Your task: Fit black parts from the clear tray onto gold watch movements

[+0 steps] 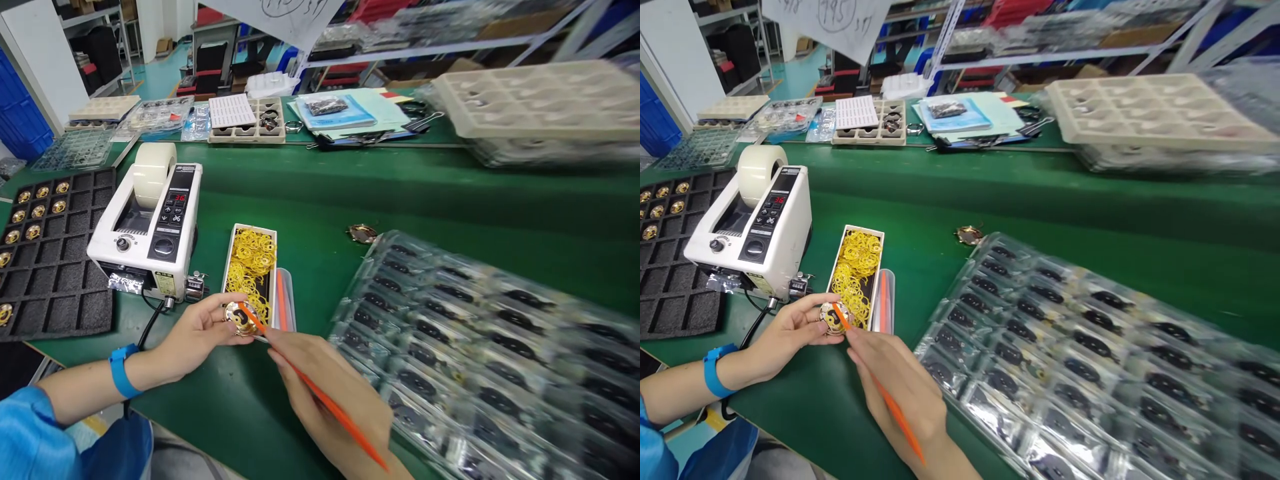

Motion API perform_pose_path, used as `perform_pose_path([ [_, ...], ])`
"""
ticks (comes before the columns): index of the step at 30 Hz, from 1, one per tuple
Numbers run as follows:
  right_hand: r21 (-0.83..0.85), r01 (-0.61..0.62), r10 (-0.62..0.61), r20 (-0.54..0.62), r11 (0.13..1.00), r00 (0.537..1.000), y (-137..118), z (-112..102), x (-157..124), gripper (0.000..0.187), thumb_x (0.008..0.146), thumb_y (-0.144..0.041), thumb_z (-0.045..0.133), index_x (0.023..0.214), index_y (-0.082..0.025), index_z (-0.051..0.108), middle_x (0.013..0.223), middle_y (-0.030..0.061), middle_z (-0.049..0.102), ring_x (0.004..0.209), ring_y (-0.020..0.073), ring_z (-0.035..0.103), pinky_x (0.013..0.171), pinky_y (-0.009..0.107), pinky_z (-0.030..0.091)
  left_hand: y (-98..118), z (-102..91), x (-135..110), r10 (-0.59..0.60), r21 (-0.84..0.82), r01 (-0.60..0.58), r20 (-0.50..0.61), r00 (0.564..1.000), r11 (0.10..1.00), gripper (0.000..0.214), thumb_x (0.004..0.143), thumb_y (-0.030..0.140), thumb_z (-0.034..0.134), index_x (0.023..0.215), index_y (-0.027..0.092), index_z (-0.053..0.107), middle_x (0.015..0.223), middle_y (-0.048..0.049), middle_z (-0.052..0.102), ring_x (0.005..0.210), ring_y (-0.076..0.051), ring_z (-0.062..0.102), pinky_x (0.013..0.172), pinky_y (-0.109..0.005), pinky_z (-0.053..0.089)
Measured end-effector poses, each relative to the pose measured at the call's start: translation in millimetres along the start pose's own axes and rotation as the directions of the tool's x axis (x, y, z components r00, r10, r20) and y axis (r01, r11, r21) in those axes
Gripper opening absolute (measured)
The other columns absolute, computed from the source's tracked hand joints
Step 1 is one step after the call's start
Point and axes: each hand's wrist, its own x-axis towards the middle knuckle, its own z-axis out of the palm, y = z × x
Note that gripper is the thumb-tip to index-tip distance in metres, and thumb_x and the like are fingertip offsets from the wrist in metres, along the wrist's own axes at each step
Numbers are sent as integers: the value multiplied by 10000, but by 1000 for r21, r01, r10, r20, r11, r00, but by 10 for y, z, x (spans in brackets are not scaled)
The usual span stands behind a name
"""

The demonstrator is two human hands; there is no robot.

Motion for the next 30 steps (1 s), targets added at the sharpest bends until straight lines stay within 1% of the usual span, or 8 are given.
perform_pose_path([
  [4,-172,285,-263,143,943,954,60,24,-16,302,881,45,472,1105,-72,638,952,177,739,931,246,697,741,361,599,43,-6,15,-68,-15,67,-68,995,998,376,761,184,713,1134,194,675,978,-44,734,910,-176,684,880,-354,548],
  [7,-228,374,-322,232,899,918,81,10,-23,310,907,27,408,1081,-63,649,999,192,733,966,265,690,762,374,595,68,-6,30,-99,-45,95,-81,992,994,365,731,131,684,1093,182,692,927,-39,733,888,-171,682,847,-334,554],
  [9,-192,315,-276,202,930,940,65,-19,-17,287,904,9,449,1089,-89,645,989,173,730,937,247,689,751,355,589,74,-6,38,-108,-71,102,-84,991,992,339,718,137,694,1056,169,700,888,-34,734,856,-165,690,845,-335,554],
  [13,14,-49,49,8,999,999,4,-103,12,282,886,-23,523,1094,-180,633,938,95,703,837,189,671,704,312,557,69,-8,42,-130,-36,128,-65,989,991,363,675,149,762,1029,162,684,841,-31,748,807,-170,726,797,-300,555],
  [18,215,-296,331,-150,931,932,22,-189,45,219,947,-127,458,969,-230,650,768,24,631,703,171,615,589,297,491,75,9,15,-125,47,125,-15,992,991,391,678,133,742,1062,156,673,850,-49,753,834,-199,740,810,-325,559],
  [22,85,-199,211,-159,976,964,62,-209,53,253,976,-165,393,864,-216,614,794,45,613,763,192,630,654,324,499,67,27,-5,-142,91,139,35,989,986,382,706,99,698,1080,167,663,867,-37,740,842,-178,734,794,-298,566],
  [25,-61,-87,90,45,994,995,54,-145,46,188,982,-177,404,935,-204,585,723,34,604,643,164,627,559,271,496,32,15,-2,-150,94,140,106,983,986,420,693,77,705,1092,188,637,868,-8,716,809,-154,722,765,-282,576],
  [30,-92,-137,152,178,986,972,38,-9,16,101,965,-269,498,945,-193,561,710,27,644,561,136,634,487,219,483,-3,-25,0,-200,144,178,156,967,973,363,691,107,754,1011,184,602,912,-6,678,814,-137,701,768,-283,575],
])
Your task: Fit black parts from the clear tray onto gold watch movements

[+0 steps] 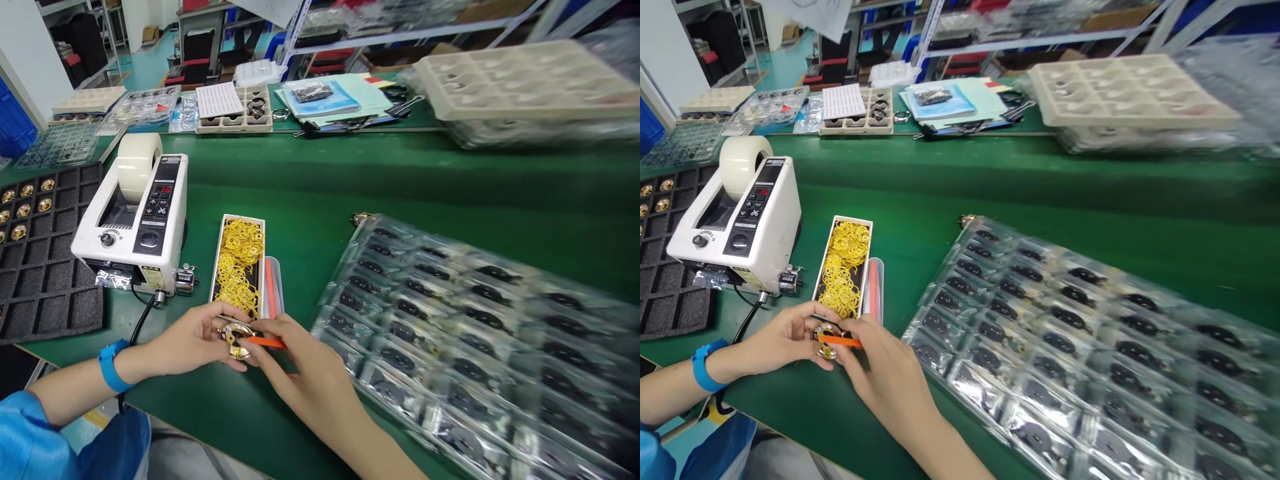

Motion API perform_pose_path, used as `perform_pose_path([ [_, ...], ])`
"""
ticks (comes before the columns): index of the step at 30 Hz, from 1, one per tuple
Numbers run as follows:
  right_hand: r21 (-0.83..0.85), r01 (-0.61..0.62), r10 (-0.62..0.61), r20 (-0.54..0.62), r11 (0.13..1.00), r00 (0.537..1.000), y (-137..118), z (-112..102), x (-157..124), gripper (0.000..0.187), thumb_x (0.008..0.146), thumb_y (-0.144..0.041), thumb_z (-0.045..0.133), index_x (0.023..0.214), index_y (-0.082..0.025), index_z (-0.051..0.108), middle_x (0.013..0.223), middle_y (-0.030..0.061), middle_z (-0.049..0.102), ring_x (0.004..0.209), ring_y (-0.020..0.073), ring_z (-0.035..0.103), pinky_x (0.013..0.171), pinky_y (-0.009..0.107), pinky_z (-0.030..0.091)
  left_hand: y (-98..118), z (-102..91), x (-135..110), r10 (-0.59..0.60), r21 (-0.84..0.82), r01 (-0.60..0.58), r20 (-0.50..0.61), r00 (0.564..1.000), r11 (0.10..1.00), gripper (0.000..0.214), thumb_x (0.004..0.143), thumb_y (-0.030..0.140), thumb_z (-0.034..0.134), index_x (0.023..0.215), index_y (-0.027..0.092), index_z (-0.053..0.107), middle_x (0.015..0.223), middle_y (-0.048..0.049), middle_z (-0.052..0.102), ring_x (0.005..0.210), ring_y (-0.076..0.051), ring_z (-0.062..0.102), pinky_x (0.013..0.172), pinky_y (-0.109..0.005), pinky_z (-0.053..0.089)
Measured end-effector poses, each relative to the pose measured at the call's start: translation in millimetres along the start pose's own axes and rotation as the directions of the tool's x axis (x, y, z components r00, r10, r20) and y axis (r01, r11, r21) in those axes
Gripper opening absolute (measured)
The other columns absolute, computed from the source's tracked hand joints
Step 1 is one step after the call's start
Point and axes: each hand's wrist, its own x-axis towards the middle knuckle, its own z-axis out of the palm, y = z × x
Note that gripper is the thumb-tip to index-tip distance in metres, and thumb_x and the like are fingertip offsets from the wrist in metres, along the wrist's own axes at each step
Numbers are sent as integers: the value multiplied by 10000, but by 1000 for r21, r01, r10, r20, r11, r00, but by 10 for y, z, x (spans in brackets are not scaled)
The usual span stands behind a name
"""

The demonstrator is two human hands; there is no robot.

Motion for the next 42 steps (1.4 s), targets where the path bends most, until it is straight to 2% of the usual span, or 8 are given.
perform_pose_path([
  [4,125,-166,161,49,978,986,-2,-3,26,153,927,-276,557,792,-203,552,627,-16,607,486,104,570,451,199,433,-4,6,-16,-95,83,87,102,990,993,307,735,198,755,1002,164,606,886,-26,671,813,-143,707,754,-274,565],
  [8,263,-382,357,139,886,924,-36,-41,70,283,885,-333,586,645,-207,507,530,-50,485,436,88,450,414,201,363,-19,23,-5,-126,99,116,100,987,988,333,692,232,799,958,153,615,840,-19,673,756,-127,712,685,-225,561],
  [16,373,-473,514,-15,799,857,-59,-142,74,444,897,-505,534,587,-200,445,569,-43,358,497,92,321,444,219,287,11,43,-2,-38,136,42,-37,999,990,385,651,330,822,860,141,560,702,-11,676,570,-134,692,459,-179,509],
  [25,335,-352,396,-72,874,916,-53,-148,68,291,918,-249,524,635,-207,475,579,-41,384,496,94,353,437,211,310,70,72,-23,7,186,9,-89,996,982,208,670,138,687,780,161,512,678,-5,672,505,-110,659,370,-137,423],
  [29,180,-101,128,-147,978,981,-98,-107,58,180,893,-110,549,743,-206,519,578,-52,453,453,75,404,425,198,337,71,75,-14,83,235,-33,-205,975,972,213,673,167,673,790,173,495,669,9,654,502,-113,649,340,-133,377],
  [33,-10,95,-96,-138,995,986,-155,28,24,99,879,-73,581,881,-170,565,666,22,621,539,109,587,482,201,444,51,88,-5,197,269,-119,-288,937,956,199,716,221,663,832,178,508,661,33,610,545,-102,620,445,-176,473],
  [37,-147,104,-127,-153,984,980,-160,150,17,84,898,-76,548,935,-147,575,720,71,679,599,148,651,523,229,493,6,115,-38,295,378,-186,-253,921,907,241,753,166,623,987,173,562,726,26,604,619,-86,583,581,-189,474],
  [42,-190,39,-78,-205,981,976,-127,190,51,63,903,-106,561,933,-160,576,705,47,689,580,142,653,529,227,496,-9,132,-109,322,565,-183,-157,934,805,478,759,103,557,1229,187,545,842,-15,661,746,-140,636,717,-245,518],
])
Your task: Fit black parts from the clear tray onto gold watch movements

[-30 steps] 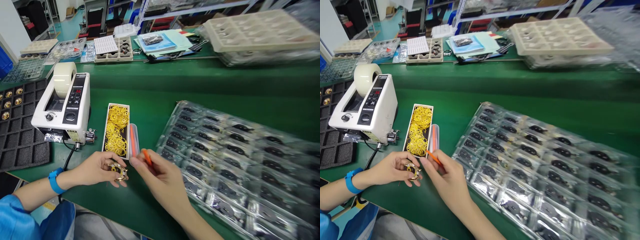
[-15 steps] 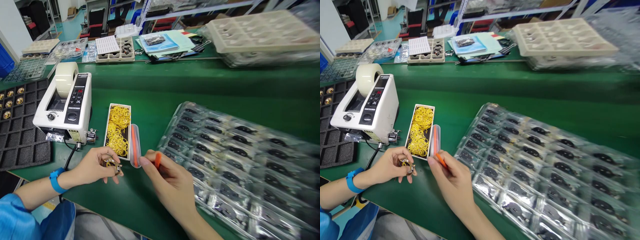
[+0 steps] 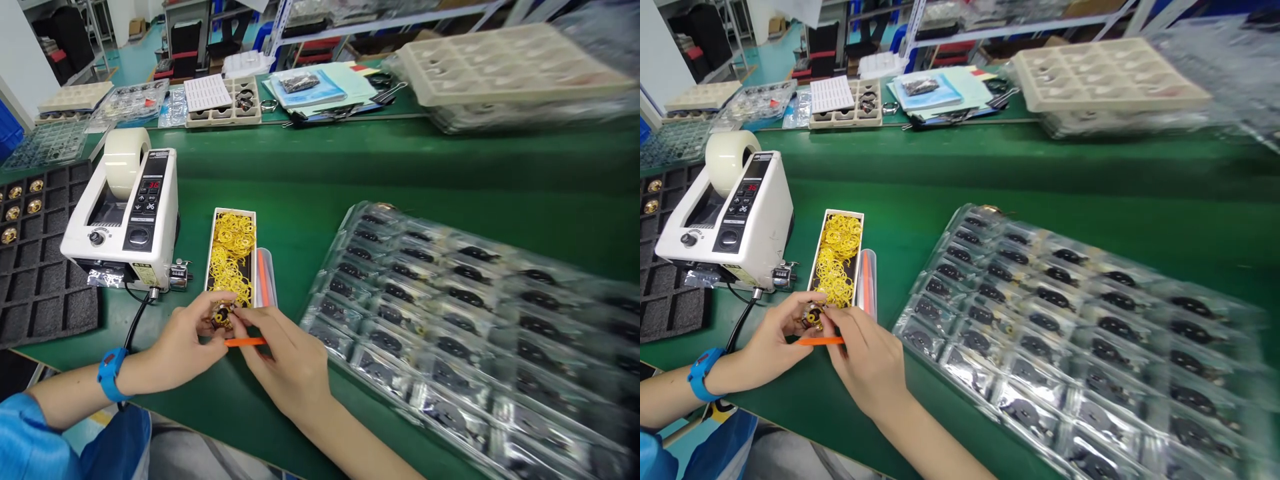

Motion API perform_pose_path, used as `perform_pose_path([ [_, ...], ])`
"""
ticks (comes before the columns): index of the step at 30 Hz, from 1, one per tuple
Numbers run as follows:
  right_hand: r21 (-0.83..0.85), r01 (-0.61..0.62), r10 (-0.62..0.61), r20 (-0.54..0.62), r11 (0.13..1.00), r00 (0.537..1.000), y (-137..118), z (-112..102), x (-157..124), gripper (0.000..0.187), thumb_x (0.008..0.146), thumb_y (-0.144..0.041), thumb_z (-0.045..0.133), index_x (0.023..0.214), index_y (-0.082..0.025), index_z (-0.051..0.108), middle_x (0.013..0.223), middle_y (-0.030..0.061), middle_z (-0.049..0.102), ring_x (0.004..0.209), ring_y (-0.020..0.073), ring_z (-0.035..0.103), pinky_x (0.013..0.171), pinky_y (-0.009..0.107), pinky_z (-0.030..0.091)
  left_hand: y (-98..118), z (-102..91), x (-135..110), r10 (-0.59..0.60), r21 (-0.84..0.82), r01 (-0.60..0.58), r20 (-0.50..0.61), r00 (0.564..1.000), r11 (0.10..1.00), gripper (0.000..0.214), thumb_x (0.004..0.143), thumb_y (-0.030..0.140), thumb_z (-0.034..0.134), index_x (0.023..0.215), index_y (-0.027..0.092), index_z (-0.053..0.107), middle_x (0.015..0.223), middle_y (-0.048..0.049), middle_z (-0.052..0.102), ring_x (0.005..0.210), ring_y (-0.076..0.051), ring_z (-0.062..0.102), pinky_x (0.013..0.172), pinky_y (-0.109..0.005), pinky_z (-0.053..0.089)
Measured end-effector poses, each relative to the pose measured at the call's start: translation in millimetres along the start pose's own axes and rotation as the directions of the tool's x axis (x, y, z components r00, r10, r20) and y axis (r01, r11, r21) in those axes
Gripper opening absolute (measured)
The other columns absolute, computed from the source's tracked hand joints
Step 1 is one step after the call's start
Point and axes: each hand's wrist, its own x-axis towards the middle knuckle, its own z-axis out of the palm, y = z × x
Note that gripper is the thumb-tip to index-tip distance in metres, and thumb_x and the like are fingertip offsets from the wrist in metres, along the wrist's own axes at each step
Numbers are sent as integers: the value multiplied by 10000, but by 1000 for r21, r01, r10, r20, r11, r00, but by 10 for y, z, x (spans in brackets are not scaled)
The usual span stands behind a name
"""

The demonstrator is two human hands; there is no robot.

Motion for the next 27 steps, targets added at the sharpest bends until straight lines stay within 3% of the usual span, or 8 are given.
perform_pose_path([
  [4,46,-80,79,9,996,997,-5,-2,8,75,902,-109,546,887,-170,587,687,31,671,552,133,629,503,224,479,-2,15,-31,50,71,-52,35,998,996,541,759,62,486,1288,173,496,1061,-78,700,939,-184,685,888,-298,528],
  [8,110,-133,129,46,985,991,-4,-5,15,102,897,-109,526,856,-177,591,665,16,641,535,125,607,495,218,473,-44,42,-50,121,227,-127,40,992,966,510,813,81,460,1313,182,459,1166,-110,678,999,-208,683,910,-332,531],
  [13,159,-135,126,69,978,990,22,8,30,145,856,-79,511,768,-185,555,605,-4,581,501,111,547,458,202,439,-64,44,-66,137,277,-150,66,988,949,482,840,99,449,1315,179,442,1108,-102,686,967,-206,681,891,-338,536],
  [18,404,-226,164,183,886,969,-31,-88,103,184,800,-82,519,661,-203,516,549,-51,500,449,74,450,432,179,377,-66,0,-31,50,235,-48,0,999,971,457,870,139,450,1327,152,438,974,-85,697,856,-192,684,815,-330,551],
  [20,470,-361,256,273,805,927,-35,-145,139,180,787,-118,519,630,-206,510,524,-58,466,421,69,396,394,183,321,-83,-28,5,37,151,-28,-55,998,988,446,860,123,463,1303,166,450,1036,-84,690,962,-192,678,885,-325,539],
  [24,424,-640,504,397,640,767,100,-173,160,253,826,-319,563,609,-200,511,498,-50,421,421,82,356,386,207,284,-114,-73,72,15,-94,-29,-151,988,995,441,826,118,517,1256,208,474,1216,-63,641,1134,-182,629,1032,-330,480],
  [27,327,-701,556,437,634,707,253,-129,108,421,846,-464,572,548,-208,421,471,-63,340,428,81,302,396,214,261,-113,-85,99,-17,-197,-24,-204,979,980,454,796,135,570,1237,217,498,1261,-48,617,1171,-191,608,1056,-338,468],
])
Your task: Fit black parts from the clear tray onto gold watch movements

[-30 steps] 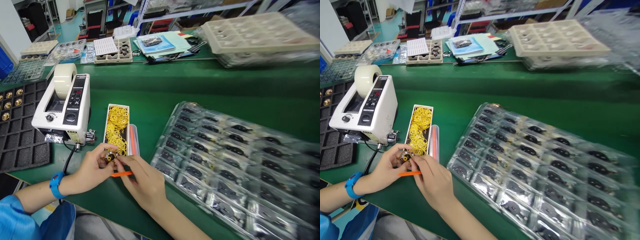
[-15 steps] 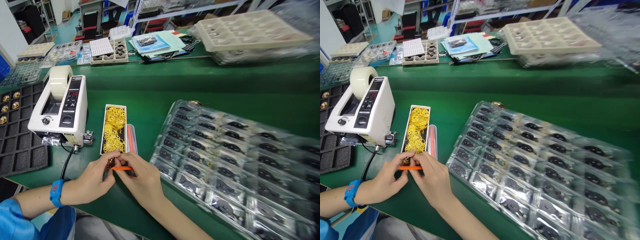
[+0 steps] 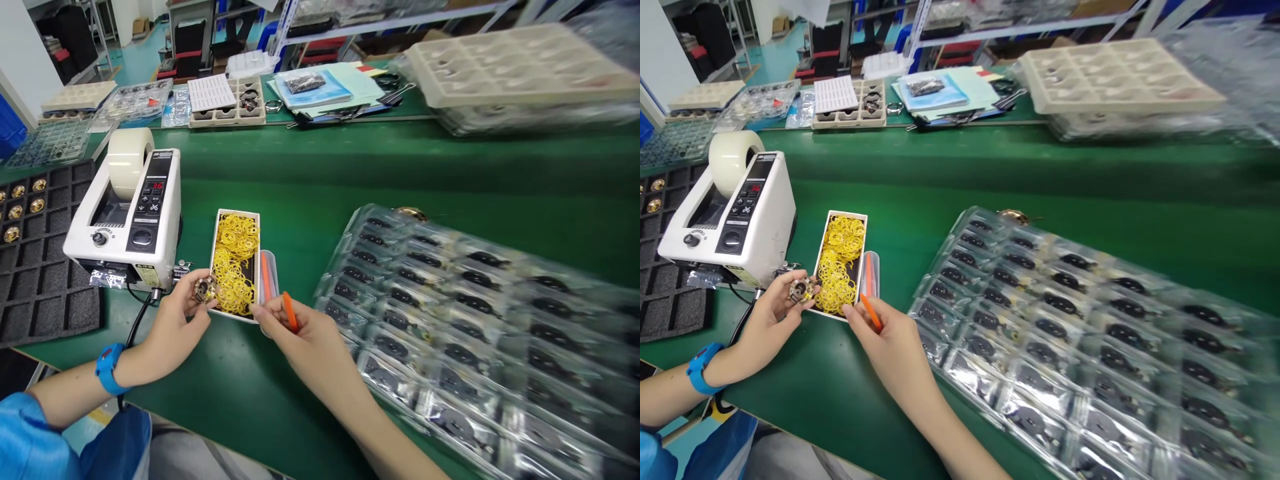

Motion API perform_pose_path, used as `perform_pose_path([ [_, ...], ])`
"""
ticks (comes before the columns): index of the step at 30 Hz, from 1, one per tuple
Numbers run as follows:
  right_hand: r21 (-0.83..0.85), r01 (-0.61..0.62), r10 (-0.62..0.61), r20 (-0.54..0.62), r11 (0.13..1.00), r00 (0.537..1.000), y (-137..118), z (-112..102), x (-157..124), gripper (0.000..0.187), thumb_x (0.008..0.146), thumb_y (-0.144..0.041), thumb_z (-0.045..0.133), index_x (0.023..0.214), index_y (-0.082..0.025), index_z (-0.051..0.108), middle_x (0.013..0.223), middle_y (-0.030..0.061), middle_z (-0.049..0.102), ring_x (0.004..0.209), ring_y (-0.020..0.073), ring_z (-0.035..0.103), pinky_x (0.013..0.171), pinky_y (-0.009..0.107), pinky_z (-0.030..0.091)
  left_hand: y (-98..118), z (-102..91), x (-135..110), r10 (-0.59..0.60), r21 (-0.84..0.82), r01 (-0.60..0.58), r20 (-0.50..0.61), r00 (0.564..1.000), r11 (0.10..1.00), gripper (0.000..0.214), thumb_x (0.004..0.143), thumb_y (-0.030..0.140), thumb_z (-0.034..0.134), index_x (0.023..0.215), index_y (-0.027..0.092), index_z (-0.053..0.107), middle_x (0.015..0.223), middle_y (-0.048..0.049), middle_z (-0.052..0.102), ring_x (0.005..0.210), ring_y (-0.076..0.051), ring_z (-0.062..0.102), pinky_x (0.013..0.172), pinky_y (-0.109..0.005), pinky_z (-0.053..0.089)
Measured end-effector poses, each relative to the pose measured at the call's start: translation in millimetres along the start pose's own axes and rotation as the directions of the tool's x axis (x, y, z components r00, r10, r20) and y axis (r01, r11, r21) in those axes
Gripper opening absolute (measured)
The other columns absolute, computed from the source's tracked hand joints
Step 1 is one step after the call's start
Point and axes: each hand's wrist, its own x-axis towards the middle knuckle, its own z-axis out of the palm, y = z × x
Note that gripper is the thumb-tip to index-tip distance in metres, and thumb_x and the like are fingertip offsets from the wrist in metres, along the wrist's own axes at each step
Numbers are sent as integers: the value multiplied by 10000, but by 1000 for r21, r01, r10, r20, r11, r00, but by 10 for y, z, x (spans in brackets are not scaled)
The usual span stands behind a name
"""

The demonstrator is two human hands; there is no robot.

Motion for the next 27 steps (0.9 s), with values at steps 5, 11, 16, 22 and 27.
perform_pose_path([
  [5,-73,74,-76,-22,995,997,67,-41,-46,385,925,-443,485,621,-206,498,529,-36,475,463,104,409,426,222,320,29,-5,15,-11,-70,8,-40,999,997,461,759,167,635,1206,200,527,1256,-63,608,1150,-215,620,1046,-367,480],
  [11,-421,184,-278,-175,888,945,153,-390,-154,202,910,-302,501,783,-204,623,650,2,623,534,137,556,484,245,397,62,-62,17,21,-49,-24,-78,997,999,424,788,230,660,1199,190,560,1216,-79,634,1130,-230,627,1000,-355,498],
  [16,-801,-24,-350,-288,599,891,637,-1278,-203,383,918,-482,462,811,-206,704,710,57,636,518,141,562,430,282,327,11,-109,21,14,81,-11,-35,999,997,373,841,249,623,1213,226,614,982,-32,702,972,-219,656,814,-290,533],
  [22,-850,-89,-191,-216,519,958,884,-1993,-90,422,864,-487,450,724,-204,729,747,67,660,496,156,557,426,280,335,-80,-129,37,39,155,-31,-53,998,987,404,857,260,595,1257,205,599,918,-41,675,861,-194,618,665,-252,487],
  [27,-869,-176,-66,-232,462,970,915,-2086,168,171,735,-303,583,710,-218,730,804,71,689,476,159,514,436,269,302,-137,-136,70,63,171,-56,-34,997,984,423,858,266,581,1275,196,582,896,-47,649,812,-178,589,632,-243,463],
])
